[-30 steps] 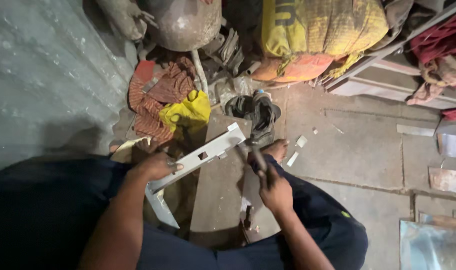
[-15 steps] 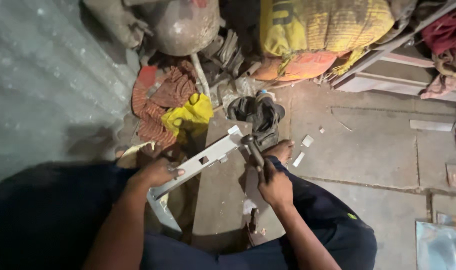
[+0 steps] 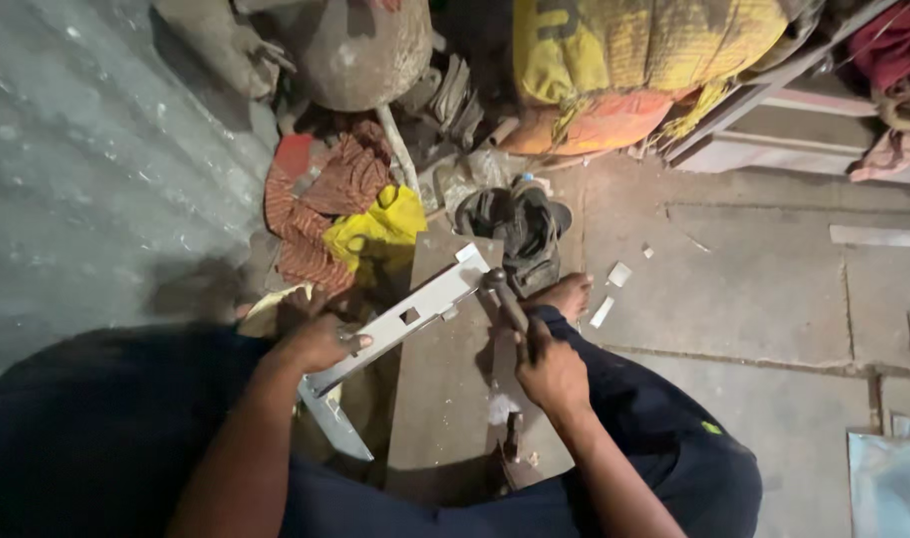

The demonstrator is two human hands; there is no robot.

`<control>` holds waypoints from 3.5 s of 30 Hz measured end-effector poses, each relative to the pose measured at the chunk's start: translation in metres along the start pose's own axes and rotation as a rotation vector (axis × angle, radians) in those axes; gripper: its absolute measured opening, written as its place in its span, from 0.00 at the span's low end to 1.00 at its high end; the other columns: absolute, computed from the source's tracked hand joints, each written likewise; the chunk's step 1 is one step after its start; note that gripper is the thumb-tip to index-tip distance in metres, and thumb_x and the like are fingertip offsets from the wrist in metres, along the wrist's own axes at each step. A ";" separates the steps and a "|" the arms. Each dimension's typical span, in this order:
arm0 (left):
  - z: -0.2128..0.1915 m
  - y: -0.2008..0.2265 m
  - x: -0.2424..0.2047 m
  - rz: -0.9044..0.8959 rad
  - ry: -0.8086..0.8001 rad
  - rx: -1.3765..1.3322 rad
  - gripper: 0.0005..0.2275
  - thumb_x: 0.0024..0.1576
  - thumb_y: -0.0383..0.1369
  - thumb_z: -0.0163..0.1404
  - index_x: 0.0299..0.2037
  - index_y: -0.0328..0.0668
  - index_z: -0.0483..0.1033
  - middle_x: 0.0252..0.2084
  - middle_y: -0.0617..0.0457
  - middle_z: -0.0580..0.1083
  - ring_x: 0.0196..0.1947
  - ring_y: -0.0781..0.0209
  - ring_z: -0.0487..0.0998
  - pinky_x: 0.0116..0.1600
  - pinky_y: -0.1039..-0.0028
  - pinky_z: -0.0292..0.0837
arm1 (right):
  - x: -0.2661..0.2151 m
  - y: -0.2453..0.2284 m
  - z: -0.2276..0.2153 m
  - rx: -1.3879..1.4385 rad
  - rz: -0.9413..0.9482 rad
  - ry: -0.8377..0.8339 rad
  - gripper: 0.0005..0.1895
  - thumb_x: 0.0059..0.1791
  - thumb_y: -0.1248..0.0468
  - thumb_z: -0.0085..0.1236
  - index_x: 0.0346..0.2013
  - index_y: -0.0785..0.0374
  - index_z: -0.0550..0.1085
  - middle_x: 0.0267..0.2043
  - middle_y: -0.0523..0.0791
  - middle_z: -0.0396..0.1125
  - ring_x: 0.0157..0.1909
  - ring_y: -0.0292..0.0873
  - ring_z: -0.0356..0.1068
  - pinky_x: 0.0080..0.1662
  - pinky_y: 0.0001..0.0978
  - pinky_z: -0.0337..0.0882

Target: The person sits on the floor and uses a hammer to strike a white metal frame resting on a wooden block. They repeatedly hit the frame to shape or flatten it, occasionally adjusting its position with their hands.

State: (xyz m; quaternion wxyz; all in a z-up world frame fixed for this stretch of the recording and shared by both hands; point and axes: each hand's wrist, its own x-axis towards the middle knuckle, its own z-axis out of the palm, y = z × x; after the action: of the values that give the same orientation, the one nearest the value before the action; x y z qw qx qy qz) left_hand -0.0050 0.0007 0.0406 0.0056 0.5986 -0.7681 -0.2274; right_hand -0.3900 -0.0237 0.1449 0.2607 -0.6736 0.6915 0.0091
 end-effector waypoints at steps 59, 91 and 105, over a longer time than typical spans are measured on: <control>-0.100 0.100 -0.014 -0.365 -0.584 -1.338 0.30 0.39 0.43 0.67 0.47 0.25 0.77 0.37 0.39 0.78 0.35 0.47 0.80 0.40 0.64 0.77 | 0.025 0.043 -0.055 1.502 0.317 0.308 0.16 0.55 0.53 0.54 0.41 0.65 0.72 0.20 0.39 0.55 0.19 0.35 0.55 0.23 0.29 0.56; -0.104 -0.084 0.021 0.042 -0.123 0.485 0.21 0.46 0.39 0.57 0.50 0.44 0.76 0.46 0.47 0.79 0.43 0.48 0.82 0.48 0.56 0.74 | 0.019 0.040 -0.040 1.028 0.284 0.313 0.15 0.54 0.60 0.53 0.49 0.70 0.68 0.25 0.43 0.62 0.23 0.37 0.60 0.27 0.34 0.63; -0.094 -0.081 0.034 0.020 -0.173 0.480 0.24 0.39 0.43 0.64 0.48 0.52 0.78 0.36 0.49 0.80 0.40 0.52 0.81 0.47 0.57 0.73 | 0.001 -0.051 0.006 0.191 -0.463 0.053 0.35 0.48 0.64 0.56 0.70 0.53 0.61 0.46 0.57 0.73 0.44 0.62 0.74 0.45 0.49 0.72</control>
State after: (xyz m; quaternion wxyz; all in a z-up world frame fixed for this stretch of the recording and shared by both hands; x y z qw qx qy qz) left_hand 0.0861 -0.0774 0.0867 -0.2001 0.5535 -0.8036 -0.0886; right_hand -0.3402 -0.0273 0.1567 0.2999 -0.7863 0.5233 -0.1338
